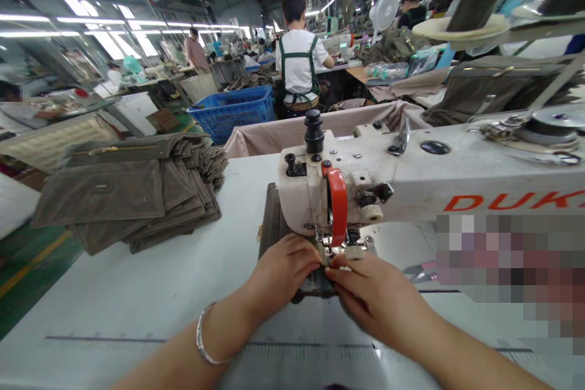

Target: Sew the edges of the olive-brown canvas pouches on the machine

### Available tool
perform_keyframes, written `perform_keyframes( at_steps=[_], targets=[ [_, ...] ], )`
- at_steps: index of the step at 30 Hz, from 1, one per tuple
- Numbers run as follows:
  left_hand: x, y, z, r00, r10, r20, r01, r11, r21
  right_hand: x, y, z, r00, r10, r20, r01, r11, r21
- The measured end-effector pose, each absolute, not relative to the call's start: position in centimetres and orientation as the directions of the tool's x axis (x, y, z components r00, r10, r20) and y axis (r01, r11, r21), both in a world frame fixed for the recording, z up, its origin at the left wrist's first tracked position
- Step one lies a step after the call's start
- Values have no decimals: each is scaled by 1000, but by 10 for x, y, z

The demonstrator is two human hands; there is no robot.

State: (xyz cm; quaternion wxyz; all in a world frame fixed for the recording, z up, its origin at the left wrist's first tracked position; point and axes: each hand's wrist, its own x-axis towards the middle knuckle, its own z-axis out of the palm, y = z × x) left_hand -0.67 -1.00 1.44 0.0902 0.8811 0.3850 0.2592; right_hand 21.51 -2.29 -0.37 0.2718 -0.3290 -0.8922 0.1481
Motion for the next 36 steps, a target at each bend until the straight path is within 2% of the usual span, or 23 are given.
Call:
perform_keyframes(
  at_steps=[4,10,15,20,29,36],
  targets=[
    [-4,-10,16,595,667,449,596,-741,311,213,-22,-3,-642,680,353,516,725,-457],
    [-4,-11,17,526,719,455,640,-687,346,212,-22,-3,-642,681,353,509,722,-468],
    [-5,-9,18,675,615,408,542,-788,293,212,-21,-1,-648,683,337,494,714,-496],
    [-8,-7,18,691,618,374,527,-786,323,214,-22,-2,-608,731,309,519,661,-543],
    [-19,2,15,695,635,338,530,-769,356,210,-20,-1,-606,747,272,583,650,-487],
    [-21,18,10,641,699,315,625,-715,313,206,-20,-2,-607,753,255,614,648,-451]
  ],
)
